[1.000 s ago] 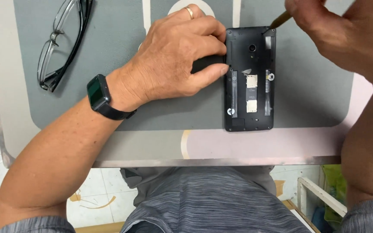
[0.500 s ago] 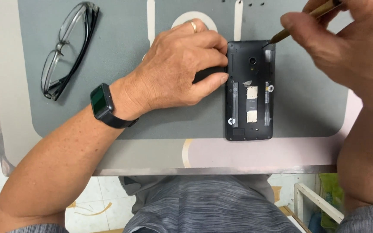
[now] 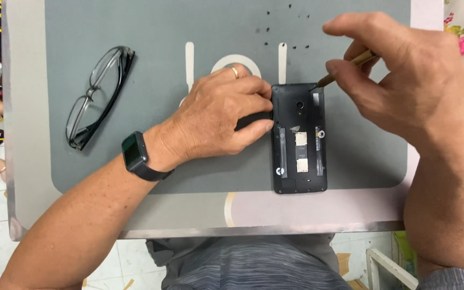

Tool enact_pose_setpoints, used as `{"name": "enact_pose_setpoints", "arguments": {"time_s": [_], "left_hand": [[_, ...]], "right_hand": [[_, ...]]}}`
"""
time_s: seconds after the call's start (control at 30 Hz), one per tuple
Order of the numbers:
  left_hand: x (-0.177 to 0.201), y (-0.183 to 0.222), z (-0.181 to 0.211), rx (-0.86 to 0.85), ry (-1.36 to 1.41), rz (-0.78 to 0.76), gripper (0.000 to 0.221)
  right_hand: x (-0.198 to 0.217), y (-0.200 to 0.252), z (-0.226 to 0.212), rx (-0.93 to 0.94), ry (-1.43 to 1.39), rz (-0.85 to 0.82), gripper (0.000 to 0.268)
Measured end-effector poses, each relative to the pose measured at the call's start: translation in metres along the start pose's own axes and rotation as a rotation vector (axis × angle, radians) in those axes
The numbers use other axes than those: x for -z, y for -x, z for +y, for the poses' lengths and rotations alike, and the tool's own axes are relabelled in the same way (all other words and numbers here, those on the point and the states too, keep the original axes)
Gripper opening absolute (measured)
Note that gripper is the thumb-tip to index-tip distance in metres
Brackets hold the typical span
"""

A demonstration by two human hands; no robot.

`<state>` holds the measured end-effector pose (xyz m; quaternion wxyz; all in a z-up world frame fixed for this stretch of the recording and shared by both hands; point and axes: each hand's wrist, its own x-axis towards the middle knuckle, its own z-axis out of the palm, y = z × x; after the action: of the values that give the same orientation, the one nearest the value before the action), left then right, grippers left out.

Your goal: Using a precision screwdriver to remove screws from the internal frame of a smartphone.

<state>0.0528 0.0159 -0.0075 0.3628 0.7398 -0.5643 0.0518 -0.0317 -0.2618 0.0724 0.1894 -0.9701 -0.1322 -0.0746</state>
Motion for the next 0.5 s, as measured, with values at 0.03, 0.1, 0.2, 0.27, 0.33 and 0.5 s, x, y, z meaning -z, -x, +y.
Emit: {"name": "enact_pose_setpoints", "arguments": {"time_s": [0.03,0.1,0.2,0.27,0.33,0.5], "left_hand": [[0.000,0.000,0.000,-0.004,-0.003,0.002,0.018],[0.001,0.000,0.001,0.022,0.003,-0.014,0.018],[0.001,-0.001,0.001,0.021,0.004,-0.001,0.017],[-0.001,-0.001,0.000,0.027,0.003,0.004,0.017],[-0.003,-0.001,-0.001,0.033,0.000,0.012,0.018],[-0.005,0.001,-0.001,0.059,-0.005,0.010,0.015]], "right_hand": [[0.000,0.000,-0.001,0.002,0.003,0.003,0.041],[0.001,-0.001,-0.002,0.013,0.035,0.009,0.038],[0.001,-0.001,0.000,0.032,0.011,0.023,0.036],[-0.001,-0.002,0.000,0.032,0.000,0.052,0.036],[-0.003,-0.004,0.000,0.037,-0.010,0.081,0.035],[-0.015,-0.010,0.010,0.161,-0.057,0.307,0.040]]}}
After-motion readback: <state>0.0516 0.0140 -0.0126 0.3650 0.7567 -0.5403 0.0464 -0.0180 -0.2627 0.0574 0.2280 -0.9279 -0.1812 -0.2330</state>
